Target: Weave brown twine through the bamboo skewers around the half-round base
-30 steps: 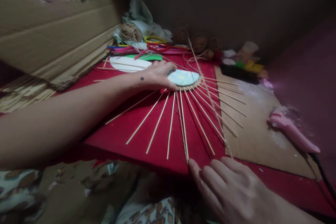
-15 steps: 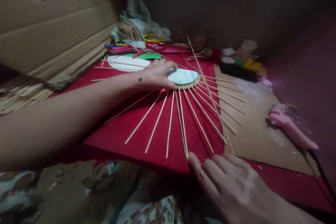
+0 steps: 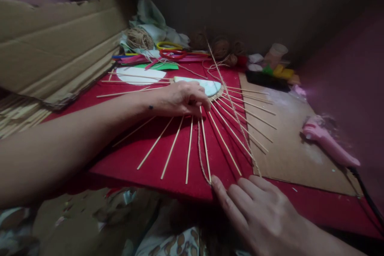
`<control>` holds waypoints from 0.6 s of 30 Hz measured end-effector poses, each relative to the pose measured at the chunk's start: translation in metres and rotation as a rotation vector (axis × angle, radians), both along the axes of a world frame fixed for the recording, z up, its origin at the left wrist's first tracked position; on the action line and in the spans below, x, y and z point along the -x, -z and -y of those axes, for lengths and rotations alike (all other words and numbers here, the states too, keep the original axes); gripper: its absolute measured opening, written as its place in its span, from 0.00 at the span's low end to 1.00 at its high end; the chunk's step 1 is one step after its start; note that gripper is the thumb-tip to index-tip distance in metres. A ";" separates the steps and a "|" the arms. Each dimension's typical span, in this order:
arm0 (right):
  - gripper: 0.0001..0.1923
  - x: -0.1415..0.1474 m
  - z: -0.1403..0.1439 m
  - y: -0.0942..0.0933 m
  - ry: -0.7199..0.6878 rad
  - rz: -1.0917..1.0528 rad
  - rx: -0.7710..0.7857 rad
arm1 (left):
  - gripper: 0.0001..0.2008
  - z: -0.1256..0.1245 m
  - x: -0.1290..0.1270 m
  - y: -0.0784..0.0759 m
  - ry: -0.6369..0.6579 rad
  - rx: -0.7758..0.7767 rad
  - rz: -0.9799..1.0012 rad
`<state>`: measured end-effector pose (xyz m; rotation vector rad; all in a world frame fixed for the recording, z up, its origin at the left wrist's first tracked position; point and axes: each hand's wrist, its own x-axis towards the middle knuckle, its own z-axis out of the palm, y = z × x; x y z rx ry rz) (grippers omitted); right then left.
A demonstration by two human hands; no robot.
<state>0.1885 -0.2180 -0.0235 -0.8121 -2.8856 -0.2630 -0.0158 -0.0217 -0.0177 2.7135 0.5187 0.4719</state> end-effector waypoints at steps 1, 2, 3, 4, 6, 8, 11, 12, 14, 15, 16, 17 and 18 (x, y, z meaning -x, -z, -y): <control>0.21 0.000 0.000 0.001 0.001 -0.005 0.002 | 0.06 0.002 -0.001 0.000 0.049 0.025 -0.023; 0.21 -0.001 0.000 0.001 -0.001 -0.013 0.004 | 0.06 0.004 -0.002 0.001 0.089 0.038 -0.042; 0.21 -0.001 0.000 0.002 -0.004 -0.018 0.009 | 0.08 0.005 -0.003 0.001 0.116 0.038 -0.056; 0.21 -0.002 0.000 0.002 -0.005 -0.023 0.015 | 0.09 0.007 -0.004 0.002 0.130 0.025 -0.067; 0.21 -0.003 0.000 0.002 -0.003 -0.028 0.024 | 0.11 0.009 -0.006 0.002 0.138 -0.013 -0.081; 0.21 -0.003 -0.001 0.001 0.004 -0.027 0.025 | 0.11 0.011 -0.009 0.002 0.131 -0.008 -0.097; 0.22 -0.002 -0.002 0.000 -0.012 -0.019 0.018 | 0.10 0.012 -0.011 0.003 0.098 0.051 -0.100; 0.22 -0.002 -0.002 0.000 -0.016 -0.015 0.018 | 0.10 0.012 -0.011 0.004 0.096 0.050 -0.095; 0.22 -0.002 -0.001 0.000 -0.011 -0.006 0.019 | 0.10 0.010 -0.011 0.006 0.123 0.014 -0.081; 0.22 -0.002 -0.001 0.000 0.000 -0.003 0.019 | 0.10 0.010 -0.010 0.006 0.141 -0.006 -0.077; 0.21 -0.002 0.000 -0.002 0.012 -0.006 0.018 | 0.10 0.009 -0.009 0.007 0.157 -0.019 -0.074; 0.21 -0.003 0.000 -0.004 0.022 -0.014 0.010 | 0.10 0.008 -0.008 0.006 0.167 -0.018 -0.077; 0.21 -0.004 -0.001 -0.006 0.029 -0.020 0.005 | 0.10 0.008 -0.007 0.006 0.170 -0.006 -0.087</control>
